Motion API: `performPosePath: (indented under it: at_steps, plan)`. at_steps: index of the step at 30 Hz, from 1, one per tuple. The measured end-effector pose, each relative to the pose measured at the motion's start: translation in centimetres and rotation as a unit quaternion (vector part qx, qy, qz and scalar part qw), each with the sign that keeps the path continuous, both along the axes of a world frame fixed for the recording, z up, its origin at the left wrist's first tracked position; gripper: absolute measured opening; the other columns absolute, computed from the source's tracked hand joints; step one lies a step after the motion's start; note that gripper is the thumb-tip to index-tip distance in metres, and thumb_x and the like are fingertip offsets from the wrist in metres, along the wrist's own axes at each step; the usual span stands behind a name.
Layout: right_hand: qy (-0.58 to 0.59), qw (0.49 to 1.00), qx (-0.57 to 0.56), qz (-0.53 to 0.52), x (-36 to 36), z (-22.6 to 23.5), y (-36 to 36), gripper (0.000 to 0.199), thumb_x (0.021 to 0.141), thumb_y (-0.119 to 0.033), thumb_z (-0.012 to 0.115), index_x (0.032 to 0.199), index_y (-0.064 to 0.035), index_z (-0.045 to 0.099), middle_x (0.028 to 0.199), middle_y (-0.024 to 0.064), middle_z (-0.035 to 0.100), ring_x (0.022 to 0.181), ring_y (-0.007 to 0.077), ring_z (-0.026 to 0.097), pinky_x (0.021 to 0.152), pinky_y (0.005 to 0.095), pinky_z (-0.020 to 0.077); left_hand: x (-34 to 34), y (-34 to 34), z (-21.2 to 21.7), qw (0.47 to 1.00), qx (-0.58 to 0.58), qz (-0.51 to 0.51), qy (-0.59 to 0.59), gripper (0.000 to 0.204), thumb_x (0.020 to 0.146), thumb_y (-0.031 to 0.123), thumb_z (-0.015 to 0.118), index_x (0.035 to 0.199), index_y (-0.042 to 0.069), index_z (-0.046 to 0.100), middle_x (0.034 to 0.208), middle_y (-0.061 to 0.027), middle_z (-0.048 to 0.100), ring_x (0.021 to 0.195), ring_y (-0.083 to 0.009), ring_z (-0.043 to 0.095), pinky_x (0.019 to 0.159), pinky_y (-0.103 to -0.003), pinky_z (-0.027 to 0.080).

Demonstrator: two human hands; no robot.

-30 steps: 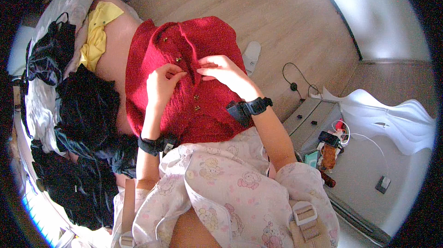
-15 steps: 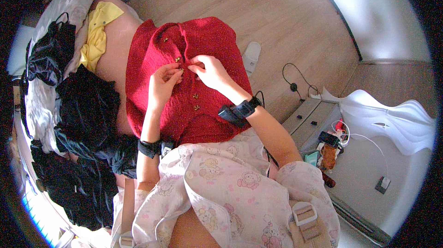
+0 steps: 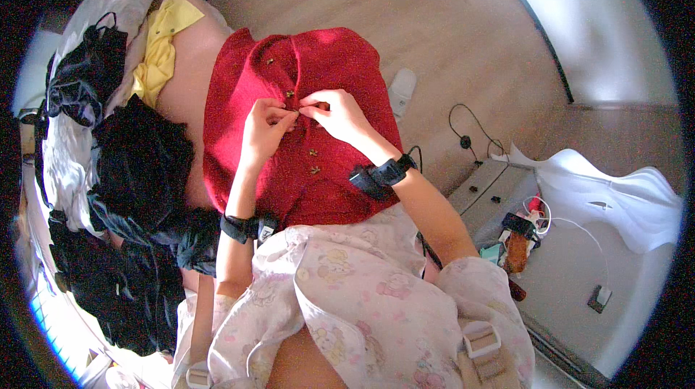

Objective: Sort a pile of laundry on a bed and button a red garment.

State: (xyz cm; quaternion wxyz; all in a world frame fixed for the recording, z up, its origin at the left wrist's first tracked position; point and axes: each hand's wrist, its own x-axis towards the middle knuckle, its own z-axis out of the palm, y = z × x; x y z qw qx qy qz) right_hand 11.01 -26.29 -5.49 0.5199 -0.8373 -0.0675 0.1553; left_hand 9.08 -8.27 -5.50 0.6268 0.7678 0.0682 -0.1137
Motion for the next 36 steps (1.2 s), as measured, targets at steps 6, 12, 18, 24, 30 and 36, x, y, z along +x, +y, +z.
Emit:
performPosePath:
  at_steps: [6,12,18,24,30,36]
  plan:
    - [0.067,0.993,0.094,0.005,-0.1,0.4,-0.1,0.022,0.087,-0.013,0.065,0.106,-0.0006,0.068,0.088,0.0086,0.07,0.076,0.0113,0.064,0.065,0.0264,0.053,0.0,0.2,-1.8,0.999,-0.031,0.02,-0.01,0.032,0.081,0.006,0.07,0.103,-0.005,0.049,0.08,-0.0127,0.068,0.069,-0.0148,0.066,0.062,-0.025,0.053]
    - [0.197,0.958,0.207,0.027,0.8,1.2,-1.4,0.025,0.093,-0.007,0.057,0.113,0.0077,0.061,0.107,0.0141,0.065,0.096,0.0185,0.063,0.081,0.0306,0.0568,0.1,0.1,-1.8,0.999,-0.049,0.018,-0.009,0.031,0.082,0.005,0.07,0.102,-0.005,0.049,0.081,-0.0124,0.068,0.071,-0.0152,0.067,0.063,-0.025,0.053]
    - [0.238,0.938,0.25,0.03,1.2,0.6,-2.0,0.024,0.092,-0.005,0.057,0.112,0.0077,0.061,0.108,0.0143,0.064,0.095,0.0188,0.063,0.082,0.0312,0.0564,0.2,-0.2,-0.4,0.998,-0.055,0.012,0.033,0.033,0.084,0.002,0.067,0.109,-0.007,0.048,0.086,-0.0128,0.067,0.079,-0.0163,0.065,0.07,-0.025,0.054]
    - [0.195,0.966,0.172,0.002,1.3,0.0,-0.7,0.02,0.088,-0.004,0.063,0.104,0.0074,0.065,0.098,0.0145,0.067,0.083,0.0195,0.067,0.075,0.0294,0.059,0.1,0.0,-0.9,0.998,-0.053,0.008,0.018,0.029,0.085,0.003,0.065,0.107,-0.007,0.049,0.088,-0.0143,0.067,0.078,-0.0173,0.066,0.07,-0.028,0.055]
    - [0.064,0.996,0.048,-0.028,0.1,0.2,0.7,0.016,0.084,-0.005,0.066,0.097,0.0039,0.067,0.087,0.0118,0.067,0.071,0.0154,0.066,0.062,0.0266,0.0561,0.2,-0.1,-1.5,1.0,-0.007,0.02,0.015,0.033,0.086,0.016,0.069,0.102,-0.007,0.051,0.086,-0.0145,0.067,0.074,-0.0155,0.066,0.067,-0.026,0.054]
    - [-0.126,0.992,-0.009,-0.006,-0.4,-0.4,0.2,0.012,0.081,-0.002,0.066,0.091,0.0043,0.062,0.085,0.0123,0.064,0.073,0.0197,0.065,0.062,0.0295,0.0529,0.2,-1.1,0.2,0.989,0.12,-0.019,-0.08,0.03,0.085,0.025,0.07,0.091,-0.002,0.058,0.077,-0.0124,0.066,0.066,-0.0161,0.063,0.059,-0.027,0.05]
